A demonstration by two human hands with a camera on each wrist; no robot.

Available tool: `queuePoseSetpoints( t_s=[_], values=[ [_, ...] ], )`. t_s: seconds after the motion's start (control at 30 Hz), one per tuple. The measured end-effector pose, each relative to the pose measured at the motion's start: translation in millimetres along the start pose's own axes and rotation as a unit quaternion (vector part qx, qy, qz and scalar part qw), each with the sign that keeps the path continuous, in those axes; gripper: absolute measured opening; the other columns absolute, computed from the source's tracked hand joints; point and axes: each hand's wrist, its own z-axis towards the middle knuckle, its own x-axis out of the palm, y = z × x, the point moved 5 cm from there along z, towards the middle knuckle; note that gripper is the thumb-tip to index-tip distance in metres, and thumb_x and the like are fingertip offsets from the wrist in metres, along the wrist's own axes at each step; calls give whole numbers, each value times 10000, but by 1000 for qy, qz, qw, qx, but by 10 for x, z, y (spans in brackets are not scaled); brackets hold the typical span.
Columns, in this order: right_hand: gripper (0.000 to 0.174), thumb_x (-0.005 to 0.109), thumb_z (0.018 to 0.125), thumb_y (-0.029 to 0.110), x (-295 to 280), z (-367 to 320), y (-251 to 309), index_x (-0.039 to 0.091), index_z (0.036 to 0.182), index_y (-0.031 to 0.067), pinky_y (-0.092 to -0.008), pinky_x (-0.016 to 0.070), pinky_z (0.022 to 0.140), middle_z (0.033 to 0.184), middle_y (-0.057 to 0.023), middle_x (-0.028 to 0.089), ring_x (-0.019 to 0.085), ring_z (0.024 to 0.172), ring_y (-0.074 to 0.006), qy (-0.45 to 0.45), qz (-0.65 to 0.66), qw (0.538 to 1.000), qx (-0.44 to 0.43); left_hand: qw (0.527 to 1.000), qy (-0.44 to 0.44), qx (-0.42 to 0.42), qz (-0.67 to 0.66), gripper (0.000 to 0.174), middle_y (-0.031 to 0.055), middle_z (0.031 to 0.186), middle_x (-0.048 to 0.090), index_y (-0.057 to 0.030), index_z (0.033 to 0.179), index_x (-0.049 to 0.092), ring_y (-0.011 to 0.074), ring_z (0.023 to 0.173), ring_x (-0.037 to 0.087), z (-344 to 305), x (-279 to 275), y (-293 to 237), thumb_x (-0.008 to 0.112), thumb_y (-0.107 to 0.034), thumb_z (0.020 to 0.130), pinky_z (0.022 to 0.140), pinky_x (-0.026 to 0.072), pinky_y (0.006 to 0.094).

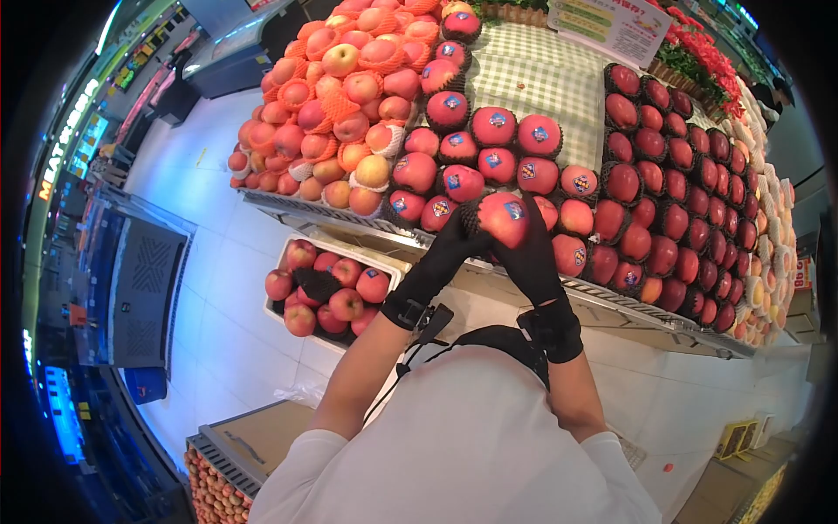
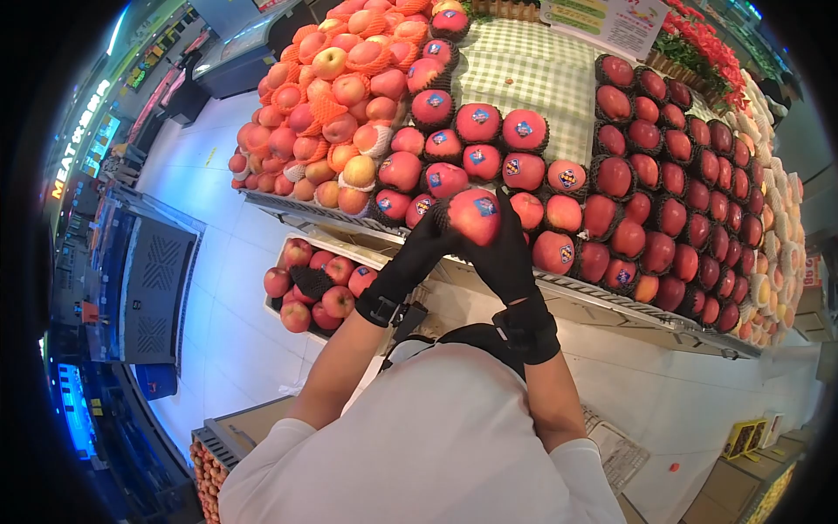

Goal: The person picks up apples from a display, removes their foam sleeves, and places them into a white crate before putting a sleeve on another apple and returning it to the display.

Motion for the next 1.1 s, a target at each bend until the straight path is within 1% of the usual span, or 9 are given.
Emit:
queuePoseSetpoints(
  t_s=[0.2,0.27,0.33,0.47,0.6,0.7,0.9,1.0,1.1],
  values=[
    [585,720,857,178,-250,-11,-136,463,1366,48,-282,528,773,1155,-88,595,599,979,-138,-6,196,976,93,959,-13,-61,-277,555,94,1351,513,-39,1426,382,222,1247,515,0,-76,188,616,-180,943,974,493,374],
    [375,656,908,187,-335,9,-247,571,1245,46,-238,513,657,991,-40,634,614,856,-99,-37,187,975,115,999,24,39,-9,519,101,1358,512,-36,1422,392,226,1255,515,-27,-86,83,567,-221,969,1004,478,377],
    [346,642,921,200,-279,36,-331,585,1226,47,-241,508,619,962,-46,638,617,792,-102,43,183,966,176,960,11,-53,-276,508,123,1381,497,-29,1415,402,222,1263,513,-75,27,110,529,-275,989,1062,443,382],
    [344,636,928,237,-290,5,-337,604,1181,6,-247,496,562,905,-72,652,623,697,-109,91,233,951,184,997,46,12,-56,655,120,1403,478,-31,1440,364,234,1272,506,-13,51,222,640,-321,922,1080,427,383],
    [313,646,923,240,-418,3,-325,644,1081,-31,-261,495,558,856,-70,670,622,655,-110,109,237,942,214,975,52,-38,-214,785,109,1413,462,-41,1467,320,239,1285,493,-2,155,265,711,-339,854,1066,438,384],
    [268,654,915,232,-531,69,-416,676,989,-24,-281,495,553,807,-65,671,611,617,-104,140,58,986,63,979,48,-43,-194,805,105,1417,454,-50,1483,299,231,1297,479,-12,257,225,715,-259,826,1055,443,378],
    [138,607,883,101,-623,42,-569,679,966,17,-340,512,629,830,-114,671,655,713,-234,74,-120,984,-108,994,2,-45,-96,868,90,1427,438,-64,1515,247,194,1310,452,-142,368,287,696,-79,772,1059,427,363],
    [146,574,881,49,-660,40,-508,665,991,17,-352,512,702,895,-141,659,653,822,-289,15,-44,996,-74,997,-25,-50,-47,882,85,1434,431,-65,1518,241,189,1314,446,-170,376,294,695,-52,762,1063,422,361],
    [154,563,882,25,-646,57,-310,652,1008,8,-347,507,734,932,-147,639,643,848,-282,-3,-174,969,-174,998,-40,-54,-17,887,83,1442,428,-66,1514,255,191,1319,443,-130,310,336,699,-46,747,1066,420,364]
  ],
)
